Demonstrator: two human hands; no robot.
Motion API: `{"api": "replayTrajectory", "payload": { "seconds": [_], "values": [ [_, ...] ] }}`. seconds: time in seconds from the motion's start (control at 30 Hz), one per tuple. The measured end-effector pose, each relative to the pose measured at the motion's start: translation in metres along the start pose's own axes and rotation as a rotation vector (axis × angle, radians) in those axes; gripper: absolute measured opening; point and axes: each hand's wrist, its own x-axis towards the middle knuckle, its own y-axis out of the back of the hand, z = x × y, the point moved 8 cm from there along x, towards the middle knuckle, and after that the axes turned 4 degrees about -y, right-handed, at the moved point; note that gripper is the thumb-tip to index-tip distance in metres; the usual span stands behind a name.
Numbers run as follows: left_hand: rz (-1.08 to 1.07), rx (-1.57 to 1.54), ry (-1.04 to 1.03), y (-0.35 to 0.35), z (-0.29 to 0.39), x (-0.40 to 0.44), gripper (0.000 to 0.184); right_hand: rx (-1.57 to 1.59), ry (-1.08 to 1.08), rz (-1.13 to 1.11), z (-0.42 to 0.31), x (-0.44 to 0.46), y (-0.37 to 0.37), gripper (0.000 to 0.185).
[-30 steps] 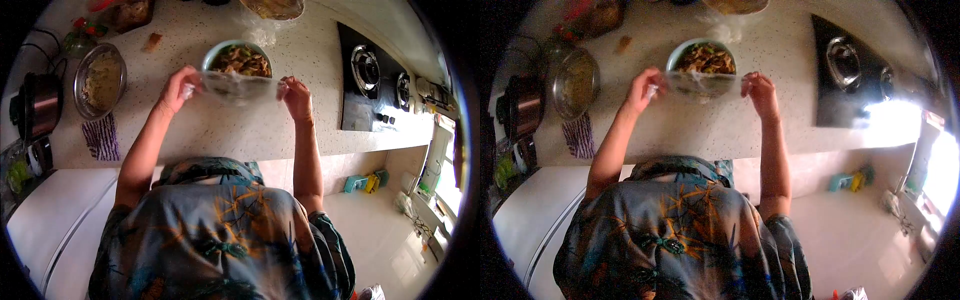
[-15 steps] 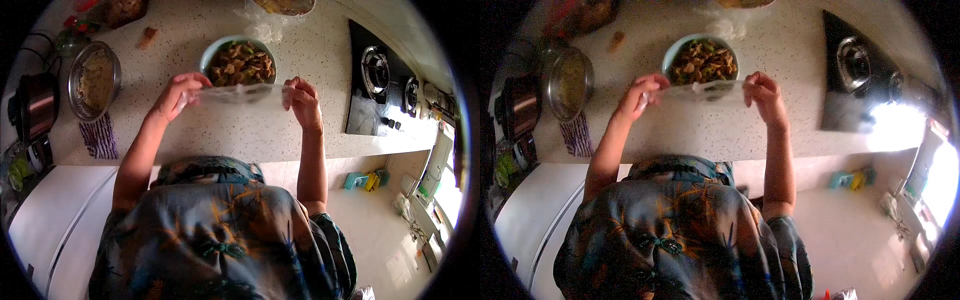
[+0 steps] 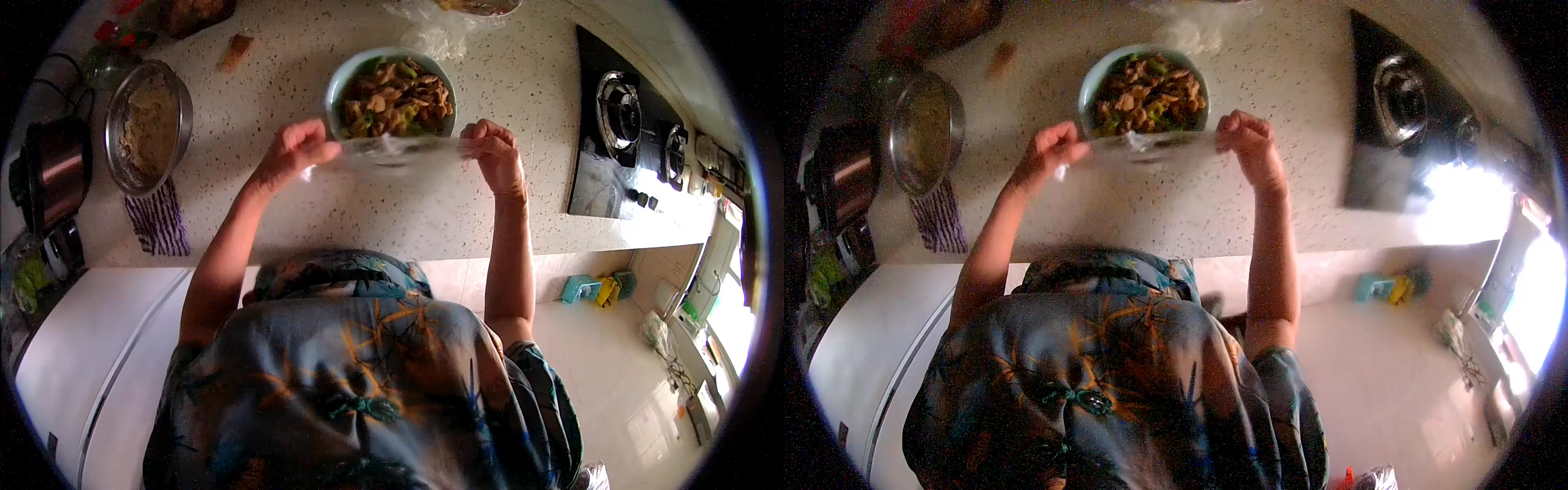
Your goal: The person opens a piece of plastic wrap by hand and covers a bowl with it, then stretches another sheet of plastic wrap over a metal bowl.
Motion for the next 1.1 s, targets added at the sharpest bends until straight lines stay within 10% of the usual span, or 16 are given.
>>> {"api": "replayTrajectory", "payload": {
  "seconds": [0.3,0.73,1.1],
  "values": [
    [0.209,-0.943,-0.037,0.022,-0.004,0.019,0.019,0.099,0.072,0.059,-0.024,0.018,0.002,0.013],
    [0.313,-0.332,-0.067,0.026,0.01,0.032,0.017,-0.634,0.192,0.677,-0.033,0.017,0.001,0.019],
    [0.397,-0.187,-0.204,0.032,0.034,0.058,0.045,-0.597,0.12,0.511,-0.032,0.046,-0.004,0.041]
  ]
}}
